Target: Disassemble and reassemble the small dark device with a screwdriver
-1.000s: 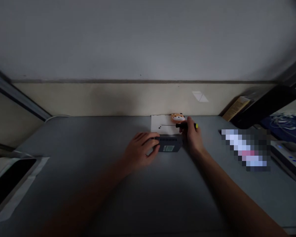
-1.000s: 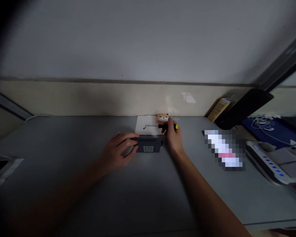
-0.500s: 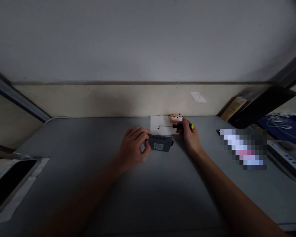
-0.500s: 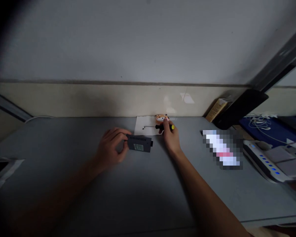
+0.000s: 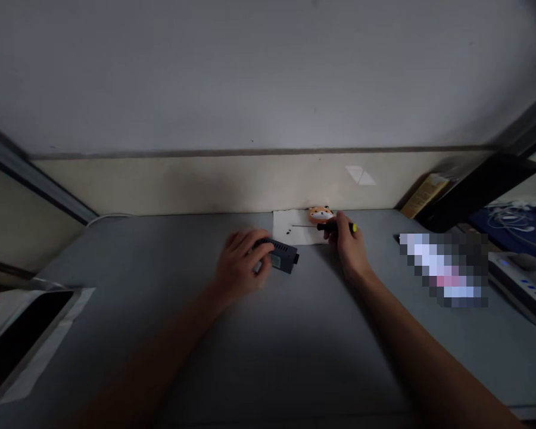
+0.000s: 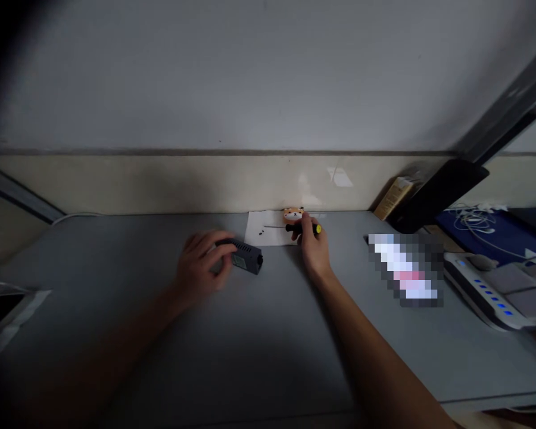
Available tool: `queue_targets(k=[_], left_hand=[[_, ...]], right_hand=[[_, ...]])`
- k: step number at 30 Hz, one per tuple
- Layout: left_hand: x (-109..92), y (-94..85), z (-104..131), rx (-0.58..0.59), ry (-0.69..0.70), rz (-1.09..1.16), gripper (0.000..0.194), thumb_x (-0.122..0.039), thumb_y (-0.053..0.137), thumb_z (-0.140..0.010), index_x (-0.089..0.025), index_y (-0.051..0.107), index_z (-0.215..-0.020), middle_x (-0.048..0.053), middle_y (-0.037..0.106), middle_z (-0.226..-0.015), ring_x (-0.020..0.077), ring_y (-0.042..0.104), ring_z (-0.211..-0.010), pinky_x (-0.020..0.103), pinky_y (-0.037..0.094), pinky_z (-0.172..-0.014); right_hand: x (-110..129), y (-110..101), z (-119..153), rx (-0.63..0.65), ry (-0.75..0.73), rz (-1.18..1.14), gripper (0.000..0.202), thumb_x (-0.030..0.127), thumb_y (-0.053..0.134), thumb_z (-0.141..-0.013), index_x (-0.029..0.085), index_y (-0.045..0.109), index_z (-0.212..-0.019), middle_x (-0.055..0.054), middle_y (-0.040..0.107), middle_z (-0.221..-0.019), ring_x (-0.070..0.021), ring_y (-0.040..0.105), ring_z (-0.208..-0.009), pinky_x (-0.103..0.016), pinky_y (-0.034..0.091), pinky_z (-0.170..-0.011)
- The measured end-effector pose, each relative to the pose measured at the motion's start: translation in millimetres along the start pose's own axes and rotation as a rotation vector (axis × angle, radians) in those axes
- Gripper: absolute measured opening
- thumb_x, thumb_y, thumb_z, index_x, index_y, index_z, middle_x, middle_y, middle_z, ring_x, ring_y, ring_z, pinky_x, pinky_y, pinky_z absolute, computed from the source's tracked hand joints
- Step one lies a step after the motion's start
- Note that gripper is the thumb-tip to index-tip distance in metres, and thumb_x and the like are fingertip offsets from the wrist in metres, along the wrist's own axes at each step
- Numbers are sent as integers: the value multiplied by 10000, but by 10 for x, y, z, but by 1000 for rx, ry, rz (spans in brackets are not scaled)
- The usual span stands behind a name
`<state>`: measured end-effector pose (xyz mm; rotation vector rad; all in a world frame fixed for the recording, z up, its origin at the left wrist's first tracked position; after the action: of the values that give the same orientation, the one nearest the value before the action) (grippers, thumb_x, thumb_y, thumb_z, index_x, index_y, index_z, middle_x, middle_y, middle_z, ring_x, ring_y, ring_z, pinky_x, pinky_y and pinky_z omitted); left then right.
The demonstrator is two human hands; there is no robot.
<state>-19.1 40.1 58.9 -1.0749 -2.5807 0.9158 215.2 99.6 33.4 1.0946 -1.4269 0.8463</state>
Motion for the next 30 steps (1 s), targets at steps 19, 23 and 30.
queue_targets(k=[19,23,30], left_hand=[[-172,37,-43,21,111,22,106,-174,627,-991,-256,694,-991,16,785,-972,184,723,-900,342,521,-827],[-174,39,-43,15,93,9,104,-177,619,-993,-250,690,-975,17,785,-955,187,721,-901,340,515,-825],[-233,-17,-78,-99,159,37,90,-147,672,-969,-224,660,-1016,9,776,-944,167,708,-882,312,514,-834]], right_hand=[[12,33,16,91,185,-322,478,660,750,-703,236,572,-573,41,474,-479,-84,363,-398,-275,258,-406],[31,62,34,111,184,-314,485,647,757,-695,235,566,-525,44,421,-450,-81,337,-385,-273,249,-401],[-33,61,18,95,203,-350,456,600,781,-695,227,561,-550,39,476,-468,-74,329,-373,-265,219,-375]])
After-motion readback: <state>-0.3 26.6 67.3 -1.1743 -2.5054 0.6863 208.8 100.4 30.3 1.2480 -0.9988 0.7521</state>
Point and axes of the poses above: each hand's wrist, its own z-axis away from the middle knuckle, its own y-axis out of the palm, x = y × z, the point moved 6 cm from there along -z, towards the middle knuckle
